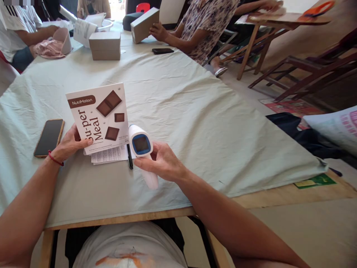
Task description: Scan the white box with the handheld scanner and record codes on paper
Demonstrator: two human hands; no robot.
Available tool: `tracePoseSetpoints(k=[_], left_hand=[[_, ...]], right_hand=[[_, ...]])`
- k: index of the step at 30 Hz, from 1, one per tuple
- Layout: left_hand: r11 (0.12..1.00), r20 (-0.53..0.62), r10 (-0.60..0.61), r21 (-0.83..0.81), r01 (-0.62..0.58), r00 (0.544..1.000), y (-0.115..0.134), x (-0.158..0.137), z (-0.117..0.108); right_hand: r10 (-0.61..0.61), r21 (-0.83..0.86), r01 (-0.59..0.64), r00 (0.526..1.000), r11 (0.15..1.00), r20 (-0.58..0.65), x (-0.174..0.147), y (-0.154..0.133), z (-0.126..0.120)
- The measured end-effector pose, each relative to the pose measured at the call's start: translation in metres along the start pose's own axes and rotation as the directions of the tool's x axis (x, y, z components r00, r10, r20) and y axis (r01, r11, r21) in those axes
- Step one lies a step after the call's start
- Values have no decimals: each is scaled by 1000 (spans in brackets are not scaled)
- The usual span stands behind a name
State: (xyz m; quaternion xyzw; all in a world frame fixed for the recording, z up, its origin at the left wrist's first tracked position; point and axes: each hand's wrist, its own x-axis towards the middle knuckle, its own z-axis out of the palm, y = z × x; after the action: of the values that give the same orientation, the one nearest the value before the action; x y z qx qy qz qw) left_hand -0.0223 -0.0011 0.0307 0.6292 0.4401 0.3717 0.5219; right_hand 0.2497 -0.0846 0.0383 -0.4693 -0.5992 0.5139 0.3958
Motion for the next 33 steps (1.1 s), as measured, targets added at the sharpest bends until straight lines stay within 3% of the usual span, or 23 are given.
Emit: tracePoseSetpoints(k=[5,9,13,18,24,26,29,33], left_hand=[[1000,1,-5,21,5,1000,2,-1,0],[1000,14,-4,19,3,1000,0,0,-1],[1000,28,5,8,-6,1000,-3,1,-2],[1000,41,7,2,-7,999,-1,0,0],[999,58,29,-30,-27,998,-1,0,0],[999,62,33,-34,-31,998,-3,0,0],[999,51,28,-48,-25,998,-7,0,-1],[996,-35,68,-63,-70,997,-13,2,-6]], right_hand=[[-50,-92,49,999,995,-19,0,0,-2],[-93,-201,63,985,977,-146,10,9,-13],[-116,-418,-24,945,908,-307,27,28,-27],[-41,-494,-166,923,853,-382,43,50,-27],[-149,-816,-182,939,548,-310,49,55,-20],[-241,-860,-129,930,495,-278,46,53,-18],[-370,-861,27,909,508,-190,38,49,-12],[-259,-792,130,965,597,-37,29,49,3]])
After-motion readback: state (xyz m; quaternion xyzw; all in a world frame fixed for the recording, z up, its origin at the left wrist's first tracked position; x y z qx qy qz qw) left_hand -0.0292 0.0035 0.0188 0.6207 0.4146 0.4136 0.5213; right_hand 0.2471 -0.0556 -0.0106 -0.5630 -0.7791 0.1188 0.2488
